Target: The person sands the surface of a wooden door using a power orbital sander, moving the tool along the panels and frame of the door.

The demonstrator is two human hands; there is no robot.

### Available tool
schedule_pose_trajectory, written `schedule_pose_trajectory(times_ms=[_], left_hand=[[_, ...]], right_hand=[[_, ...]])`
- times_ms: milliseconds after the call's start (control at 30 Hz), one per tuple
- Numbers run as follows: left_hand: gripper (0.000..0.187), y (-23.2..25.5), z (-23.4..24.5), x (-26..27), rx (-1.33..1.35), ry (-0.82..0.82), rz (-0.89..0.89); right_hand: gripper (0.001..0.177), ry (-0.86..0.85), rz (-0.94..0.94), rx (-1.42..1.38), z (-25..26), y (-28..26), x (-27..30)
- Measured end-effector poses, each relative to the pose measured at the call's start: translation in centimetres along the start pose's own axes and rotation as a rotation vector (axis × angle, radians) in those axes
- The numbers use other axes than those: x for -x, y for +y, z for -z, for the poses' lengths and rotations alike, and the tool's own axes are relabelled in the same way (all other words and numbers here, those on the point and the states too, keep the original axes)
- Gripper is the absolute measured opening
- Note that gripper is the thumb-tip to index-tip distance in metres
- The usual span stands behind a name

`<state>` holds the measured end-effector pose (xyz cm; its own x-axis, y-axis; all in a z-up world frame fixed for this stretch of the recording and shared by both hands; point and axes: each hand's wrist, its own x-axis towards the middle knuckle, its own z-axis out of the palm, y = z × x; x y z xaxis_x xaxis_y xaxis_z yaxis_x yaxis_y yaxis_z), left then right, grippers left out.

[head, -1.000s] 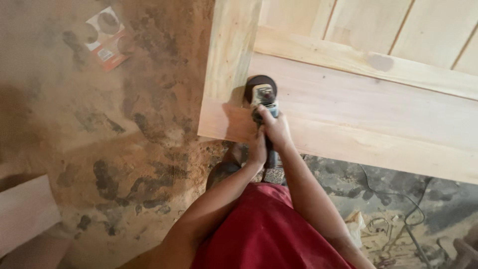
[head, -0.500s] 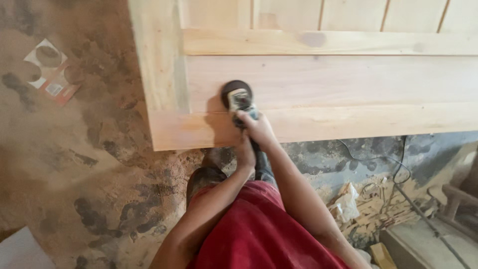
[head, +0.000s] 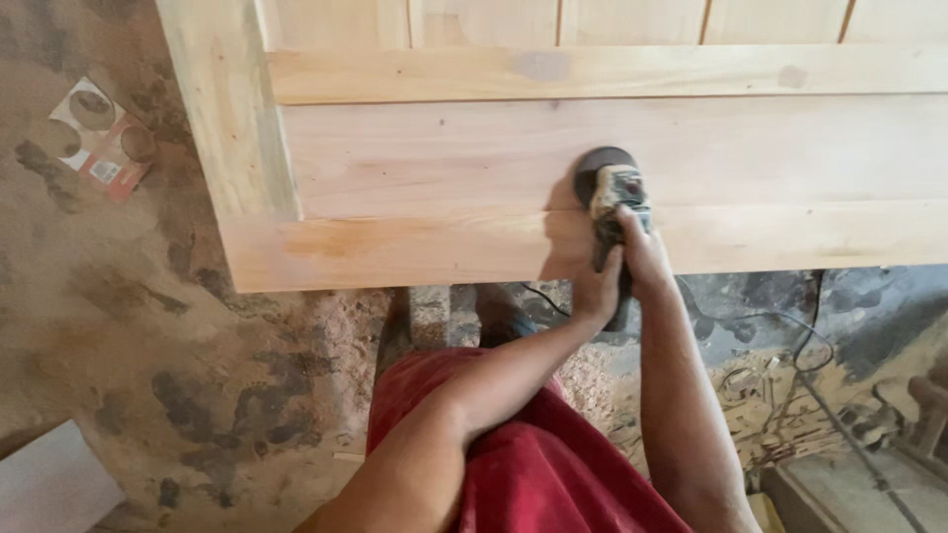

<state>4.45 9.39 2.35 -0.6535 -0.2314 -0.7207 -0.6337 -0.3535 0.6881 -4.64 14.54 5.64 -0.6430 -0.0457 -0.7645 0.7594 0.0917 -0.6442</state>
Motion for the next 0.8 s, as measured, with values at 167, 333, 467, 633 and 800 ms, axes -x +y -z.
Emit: schedule_pose_trajectory(times_ms=[167,333,467,633,800], left_hand=[[0.05,0.7,-2.7,0.2,-0.003,0.022,-0.029],[0.048,0.1,1.7,0.3,0.087,0.113,-0.048],[0.047,-0.8,6.8,-0.1,0.223,0.093,-0.044],[0.049,-1.6,13.8,-0.8,0.254,0.215,-0.106],[0.055,0.0,22.7,-0.2,0.156,0.248,0.092]], right_hand=[[0.05,0.02,-0.022,0.008,2.4,-1.1,-0.3],[0.048,-0.049,0.044,0.128,-2.3,0.4,-0.2],[0.046,-0.099,0.037,0.156,-8.0,1.7,0.5],[0.046,-0.178,0.081,0.204,-16.2,3.1,1.6],[0.05,-0.233,0.04,0.332,-25.0,4.3,2.7]])
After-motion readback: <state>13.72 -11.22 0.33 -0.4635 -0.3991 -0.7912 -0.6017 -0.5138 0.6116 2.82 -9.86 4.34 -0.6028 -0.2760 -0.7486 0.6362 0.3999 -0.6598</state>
